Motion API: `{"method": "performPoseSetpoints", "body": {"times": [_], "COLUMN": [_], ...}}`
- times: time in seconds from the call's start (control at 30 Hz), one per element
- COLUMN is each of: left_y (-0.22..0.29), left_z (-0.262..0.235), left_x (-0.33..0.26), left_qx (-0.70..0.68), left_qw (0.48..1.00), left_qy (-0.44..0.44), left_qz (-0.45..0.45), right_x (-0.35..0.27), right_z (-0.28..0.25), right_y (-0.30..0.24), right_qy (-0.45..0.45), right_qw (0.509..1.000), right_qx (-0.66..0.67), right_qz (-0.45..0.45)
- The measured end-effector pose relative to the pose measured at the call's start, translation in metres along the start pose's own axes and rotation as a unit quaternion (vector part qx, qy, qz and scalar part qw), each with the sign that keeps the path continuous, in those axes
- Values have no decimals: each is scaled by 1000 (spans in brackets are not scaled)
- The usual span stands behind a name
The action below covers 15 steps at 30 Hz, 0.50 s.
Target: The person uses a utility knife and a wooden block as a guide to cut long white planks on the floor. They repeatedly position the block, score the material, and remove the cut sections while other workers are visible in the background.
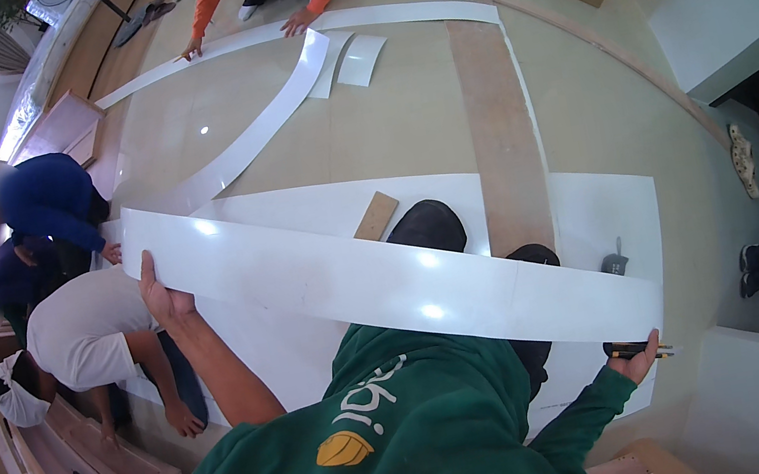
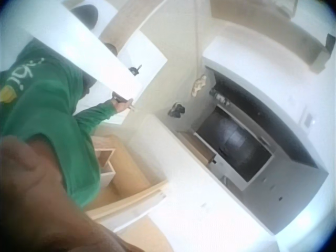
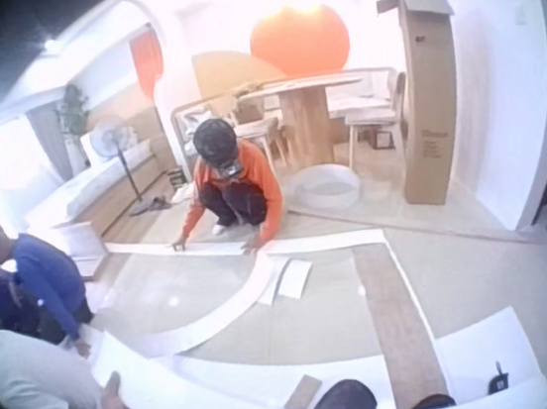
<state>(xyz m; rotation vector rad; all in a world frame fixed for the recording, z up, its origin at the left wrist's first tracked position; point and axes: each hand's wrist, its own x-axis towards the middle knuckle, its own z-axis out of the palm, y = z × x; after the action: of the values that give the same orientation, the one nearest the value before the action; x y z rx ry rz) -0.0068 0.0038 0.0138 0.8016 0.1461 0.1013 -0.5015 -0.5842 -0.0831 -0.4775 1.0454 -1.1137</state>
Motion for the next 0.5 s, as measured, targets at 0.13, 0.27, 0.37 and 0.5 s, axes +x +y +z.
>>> {"method": "performPoseSetpoints", "body": {"times": [0.13, 0.27, 0.37, 0.5], "left_y": [0, 4, 4, 5], "left_z": [0, -2, 10, 18], "left_x": [0, 5, 1, -6], "left_qx": [-15, -44, -63, -70], "left_qw": [1000, 998, 995, 993], "left_qy": [-9, -33, -71, -83], "left_qz": [-13, -30, -38, -42], "right_x": [6, 3, 4, 2], "right_z": [-8, -7, -10, -8], "right_y": [0, 6, 7, 10], "right_qy": [-8, -2, 22, 50], "right_qw": [1000, 1000, 1000, 999], "right_qx": [2, 2, 14, -9], "right_qz": [6, 4, 11, 7]}}
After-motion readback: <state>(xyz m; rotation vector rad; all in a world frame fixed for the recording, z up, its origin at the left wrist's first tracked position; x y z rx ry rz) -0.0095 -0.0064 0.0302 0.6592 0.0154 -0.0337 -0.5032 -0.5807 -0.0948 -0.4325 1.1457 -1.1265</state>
